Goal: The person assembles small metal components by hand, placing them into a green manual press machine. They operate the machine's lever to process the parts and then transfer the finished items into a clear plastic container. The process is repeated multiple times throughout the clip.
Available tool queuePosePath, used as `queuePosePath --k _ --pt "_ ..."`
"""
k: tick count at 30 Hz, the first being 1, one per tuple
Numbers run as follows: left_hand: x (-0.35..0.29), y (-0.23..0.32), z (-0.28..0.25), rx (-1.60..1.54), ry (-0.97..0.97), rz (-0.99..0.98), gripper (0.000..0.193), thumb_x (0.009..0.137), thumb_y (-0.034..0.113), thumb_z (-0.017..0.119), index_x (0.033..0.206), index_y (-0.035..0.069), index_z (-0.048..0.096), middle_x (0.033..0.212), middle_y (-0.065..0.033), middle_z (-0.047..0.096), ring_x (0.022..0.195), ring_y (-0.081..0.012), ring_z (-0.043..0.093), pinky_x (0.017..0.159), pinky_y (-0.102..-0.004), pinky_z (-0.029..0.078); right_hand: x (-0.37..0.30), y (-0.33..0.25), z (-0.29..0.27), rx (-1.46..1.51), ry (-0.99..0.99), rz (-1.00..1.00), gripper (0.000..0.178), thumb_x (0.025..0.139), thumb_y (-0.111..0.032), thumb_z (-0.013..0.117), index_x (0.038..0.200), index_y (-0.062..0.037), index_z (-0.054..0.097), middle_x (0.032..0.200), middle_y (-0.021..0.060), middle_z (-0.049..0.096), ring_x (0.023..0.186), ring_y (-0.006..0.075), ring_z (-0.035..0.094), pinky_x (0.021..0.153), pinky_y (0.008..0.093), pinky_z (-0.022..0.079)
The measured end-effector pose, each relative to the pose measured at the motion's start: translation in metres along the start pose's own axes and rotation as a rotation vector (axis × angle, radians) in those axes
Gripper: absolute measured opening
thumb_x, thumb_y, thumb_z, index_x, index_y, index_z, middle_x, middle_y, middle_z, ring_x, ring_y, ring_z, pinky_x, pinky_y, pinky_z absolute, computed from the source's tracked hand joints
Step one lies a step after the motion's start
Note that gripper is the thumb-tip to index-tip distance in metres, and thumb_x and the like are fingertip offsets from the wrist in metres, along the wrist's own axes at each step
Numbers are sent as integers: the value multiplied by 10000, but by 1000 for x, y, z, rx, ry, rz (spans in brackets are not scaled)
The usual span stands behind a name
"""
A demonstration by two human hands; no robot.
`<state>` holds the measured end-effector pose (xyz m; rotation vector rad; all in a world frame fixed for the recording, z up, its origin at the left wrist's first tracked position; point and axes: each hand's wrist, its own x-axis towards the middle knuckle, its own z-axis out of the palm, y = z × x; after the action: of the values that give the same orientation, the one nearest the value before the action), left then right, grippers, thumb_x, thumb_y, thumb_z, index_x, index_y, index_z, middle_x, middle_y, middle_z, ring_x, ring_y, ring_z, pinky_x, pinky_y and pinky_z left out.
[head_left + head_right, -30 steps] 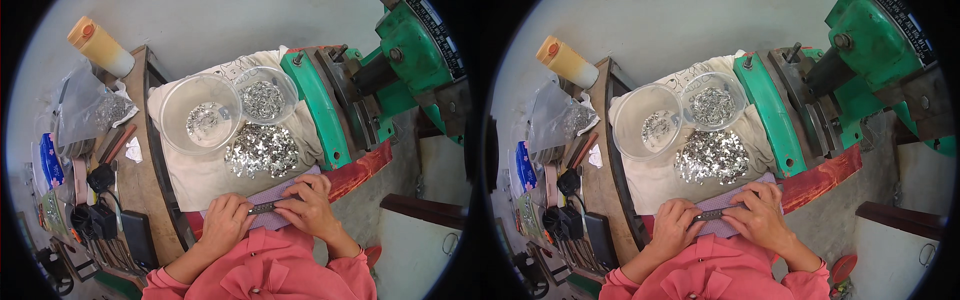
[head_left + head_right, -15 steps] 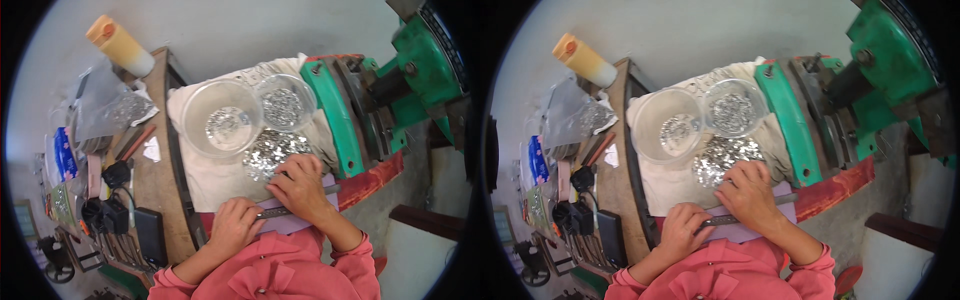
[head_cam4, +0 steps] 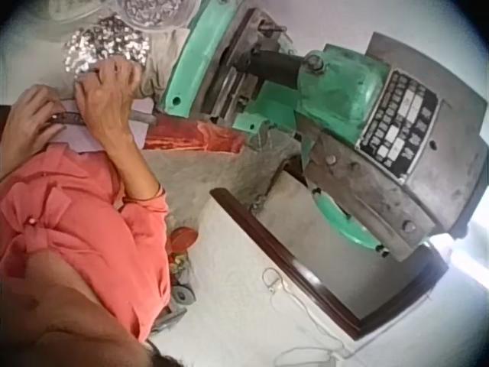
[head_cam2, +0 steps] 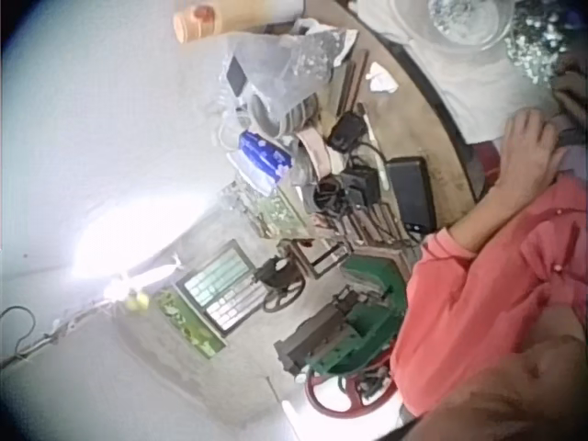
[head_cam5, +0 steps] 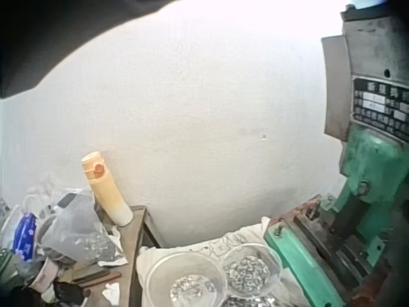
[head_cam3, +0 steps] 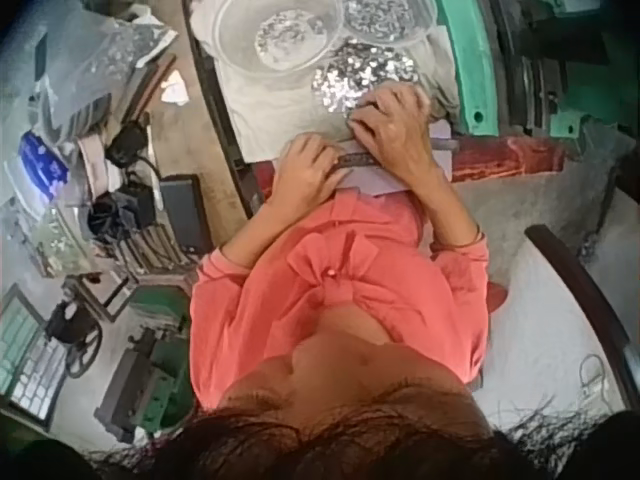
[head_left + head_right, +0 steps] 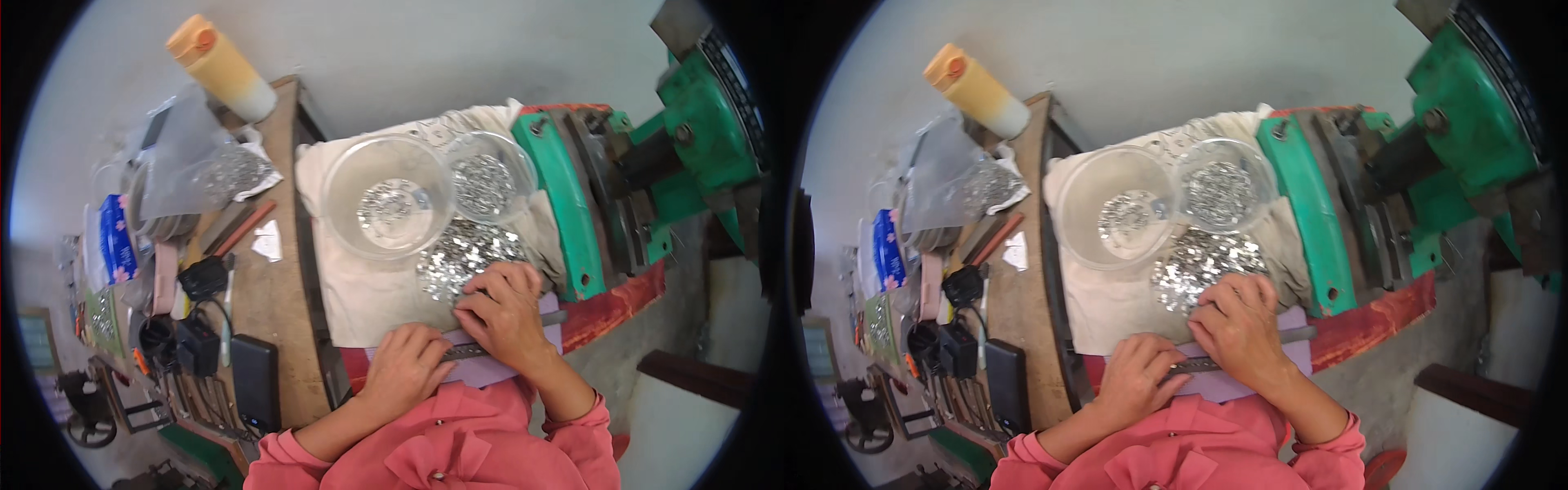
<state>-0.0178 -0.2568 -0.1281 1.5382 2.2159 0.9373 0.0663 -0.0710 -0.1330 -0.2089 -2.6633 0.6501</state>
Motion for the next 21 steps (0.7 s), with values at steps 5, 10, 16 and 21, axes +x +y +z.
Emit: queuePosePath --k 5,10,16,21 --pt "0 -3 2 -13 15 0 329 702 145 833 977 76 666 1009 -88 622 947 -312 589 800 -419 469 -13 7 -21 104 13 67 178 683 -139 827 791 -143 685 987 -26 629 1073 228 551 968 440 320" --pt "2 -1 4 -32 13 11 323 703 128 834 966 75 654 987 -89 625 934 -309 591 791 -417 469 -44 6 -36 128 -11 107 181 655 -162 857 763 -153 712 978 -34 651 1047 239 564 962 439 330" --pt "5 2 5 -37 -4 27 309 711 123 830 957 74 650 979 -85 627 929 -305 592 786 -413 464 -61 2 -29 57 -55 60 164 707 -176 829 809 -146 704 980 -37 647 1039 211 572 971 445 332" --pt "10 6 8 -36 -24 55 284 734 130 815 966 79 660 977 -72 625 925 -281 593 780 -396 451 -61 -1 -26 25 -50 17 162 720 -179 827 833 -145 716 980 -36 647 1039 209 574 967 441 335"
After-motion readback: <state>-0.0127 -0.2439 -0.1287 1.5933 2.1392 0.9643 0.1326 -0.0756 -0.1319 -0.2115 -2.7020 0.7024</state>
